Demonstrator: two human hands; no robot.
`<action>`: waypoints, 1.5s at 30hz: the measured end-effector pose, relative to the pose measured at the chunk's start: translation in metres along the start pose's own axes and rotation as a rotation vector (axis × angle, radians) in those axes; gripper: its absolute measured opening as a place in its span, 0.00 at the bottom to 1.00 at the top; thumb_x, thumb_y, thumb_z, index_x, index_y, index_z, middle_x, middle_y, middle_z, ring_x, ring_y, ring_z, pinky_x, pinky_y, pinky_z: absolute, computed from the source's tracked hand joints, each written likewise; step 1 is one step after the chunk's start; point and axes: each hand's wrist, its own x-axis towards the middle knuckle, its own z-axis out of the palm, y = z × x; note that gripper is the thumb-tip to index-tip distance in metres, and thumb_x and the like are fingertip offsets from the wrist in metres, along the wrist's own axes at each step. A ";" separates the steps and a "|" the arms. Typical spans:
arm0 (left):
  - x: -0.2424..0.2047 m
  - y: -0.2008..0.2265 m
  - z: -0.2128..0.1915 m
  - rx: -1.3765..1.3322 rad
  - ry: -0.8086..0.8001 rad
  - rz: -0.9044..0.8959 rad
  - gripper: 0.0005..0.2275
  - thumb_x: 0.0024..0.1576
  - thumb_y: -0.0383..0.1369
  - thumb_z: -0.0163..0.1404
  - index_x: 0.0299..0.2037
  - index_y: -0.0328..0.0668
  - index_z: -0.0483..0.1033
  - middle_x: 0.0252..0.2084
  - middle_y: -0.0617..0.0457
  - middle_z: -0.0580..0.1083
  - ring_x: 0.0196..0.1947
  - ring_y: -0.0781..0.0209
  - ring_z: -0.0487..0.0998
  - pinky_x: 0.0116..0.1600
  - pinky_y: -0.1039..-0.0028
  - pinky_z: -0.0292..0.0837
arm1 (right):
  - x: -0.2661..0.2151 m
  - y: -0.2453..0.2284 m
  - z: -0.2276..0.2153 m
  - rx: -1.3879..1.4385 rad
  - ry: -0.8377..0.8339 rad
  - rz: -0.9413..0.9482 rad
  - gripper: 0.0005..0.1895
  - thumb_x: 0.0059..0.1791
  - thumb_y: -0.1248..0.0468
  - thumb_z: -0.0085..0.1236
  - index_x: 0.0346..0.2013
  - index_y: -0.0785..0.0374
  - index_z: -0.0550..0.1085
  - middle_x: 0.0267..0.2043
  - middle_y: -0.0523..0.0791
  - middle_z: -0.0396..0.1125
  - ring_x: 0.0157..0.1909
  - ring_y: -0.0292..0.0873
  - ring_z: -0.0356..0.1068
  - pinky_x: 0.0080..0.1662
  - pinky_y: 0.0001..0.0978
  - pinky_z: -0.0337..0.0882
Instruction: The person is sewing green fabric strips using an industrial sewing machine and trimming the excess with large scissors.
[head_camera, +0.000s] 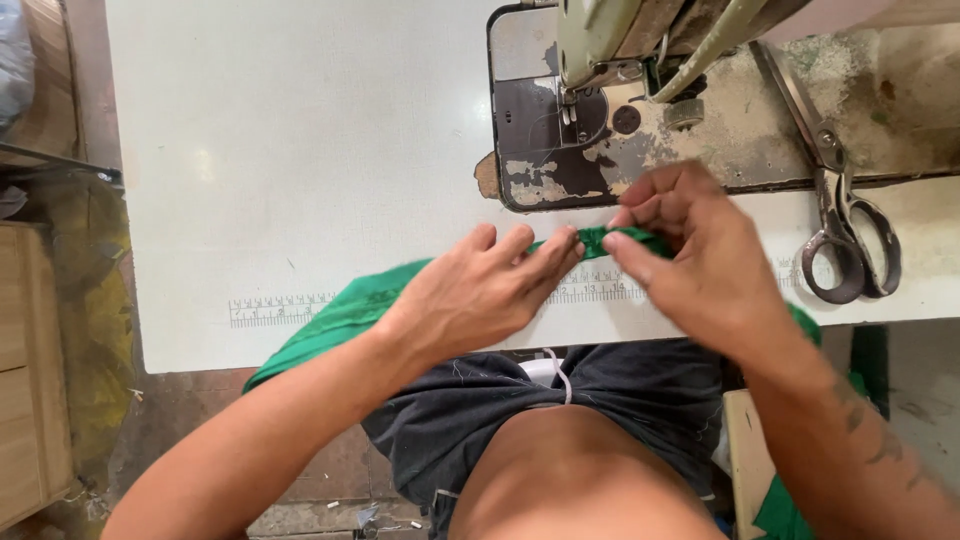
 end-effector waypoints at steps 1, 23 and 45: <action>0.003 0.006 -0.002 -0.003 -0.017 -0.047 0.20 0.72 0.32 0.44 0.74 0.42 0.73 0.71 0.48 0.70 0.47 0.57 0.71 0.39 0.70 0.68 | -0.007 0.001 0.007 -0.056 0.035 -0.051 0.19 0.52 0.67 0.66 0.54 0.57 0.69 0.43 0.42 0.77 0.47 0.36 0.76 0.42 0.28 0.76; -0.002 0.006 -0.011 -0.212 0.175 -0.195 0.03 0.69 0.23 0.50 0.46 0.41 0.75 0.54 0.46 0.72 0.44 0.52 0.73 0.42 0.65 0.73 | -0.004 -0.018 -0.004 -0.311 -0.229 -0.035 0.25 0.55 0.67 0.46 0.65 0.57 0.53 0.55 0.41 0.82 0.16 0.40 0.65 0.25 0.37 0.66; -0.014 -0.006 -0.007 -0.255 0.006 -0.052 0.15 0.71 0.31 0.47 0.66 0.39 0.75 0.66 0.44 0.75 0.59 0.50 0.75 0.54 0.64 0.74 | -0.003 0.068 0.006 -0.823 0.097 -0.955 0.37 0.43 0.79 0.53 0.66 0.56 0.77 0.67 0.46 0.68 0.64 0.55 0.67 0.73 0.58 0.67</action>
